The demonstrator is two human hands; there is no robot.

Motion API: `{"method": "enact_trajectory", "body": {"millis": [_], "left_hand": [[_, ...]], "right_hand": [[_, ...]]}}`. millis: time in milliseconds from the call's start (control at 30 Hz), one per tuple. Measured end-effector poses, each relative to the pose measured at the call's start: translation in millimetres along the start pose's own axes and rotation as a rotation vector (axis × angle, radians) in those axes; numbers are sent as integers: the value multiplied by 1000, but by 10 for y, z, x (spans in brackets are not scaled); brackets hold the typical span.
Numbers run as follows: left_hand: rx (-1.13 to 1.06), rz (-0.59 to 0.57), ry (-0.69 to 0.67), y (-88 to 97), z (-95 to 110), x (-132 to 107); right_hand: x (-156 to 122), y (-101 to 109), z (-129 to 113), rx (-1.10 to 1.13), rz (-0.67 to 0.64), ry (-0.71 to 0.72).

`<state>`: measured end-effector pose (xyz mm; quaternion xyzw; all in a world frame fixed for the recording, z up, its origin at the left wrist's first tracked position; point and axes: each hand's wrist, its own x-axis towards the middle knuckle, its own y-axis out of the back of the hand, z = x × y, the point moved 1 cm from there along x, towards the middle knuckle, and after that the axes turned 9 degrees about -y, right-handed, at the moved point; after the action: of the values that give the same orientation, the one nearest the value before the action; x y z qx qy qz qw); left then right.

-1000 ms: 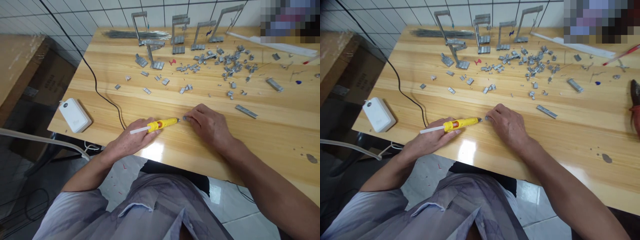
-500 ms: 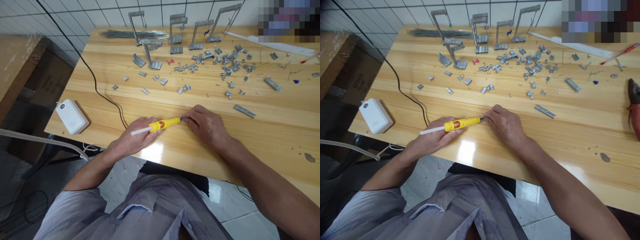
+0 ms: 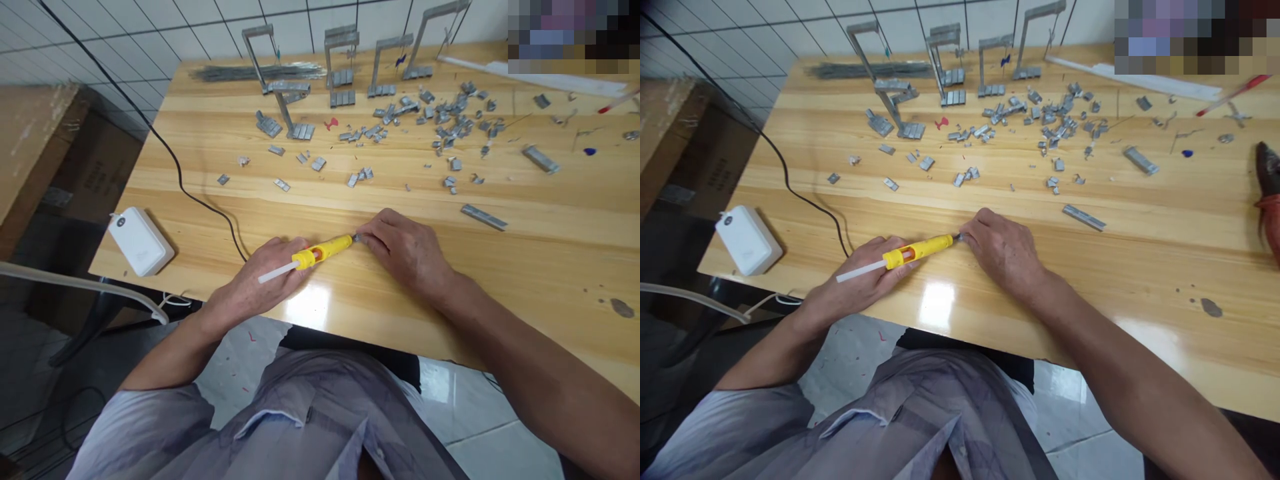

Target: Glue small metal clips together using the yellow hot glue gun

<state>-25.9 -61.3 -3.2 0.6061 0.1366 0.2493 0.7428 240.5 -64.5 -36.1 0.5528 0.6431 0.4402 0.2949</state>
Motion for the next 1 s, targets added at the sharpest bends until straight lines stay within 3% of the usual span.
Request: {"method": "enact_trajectory", "body": {"millis": [700, 1000], "left_hand": [[-38, 56, 19, 15, -10, 8], [-69, 9, 59, -5, -16, -21]], "right_hand": [[-5, -9, 10, 23, 10, 5], [-5, -4, 62, 97, 20, 17]]}}
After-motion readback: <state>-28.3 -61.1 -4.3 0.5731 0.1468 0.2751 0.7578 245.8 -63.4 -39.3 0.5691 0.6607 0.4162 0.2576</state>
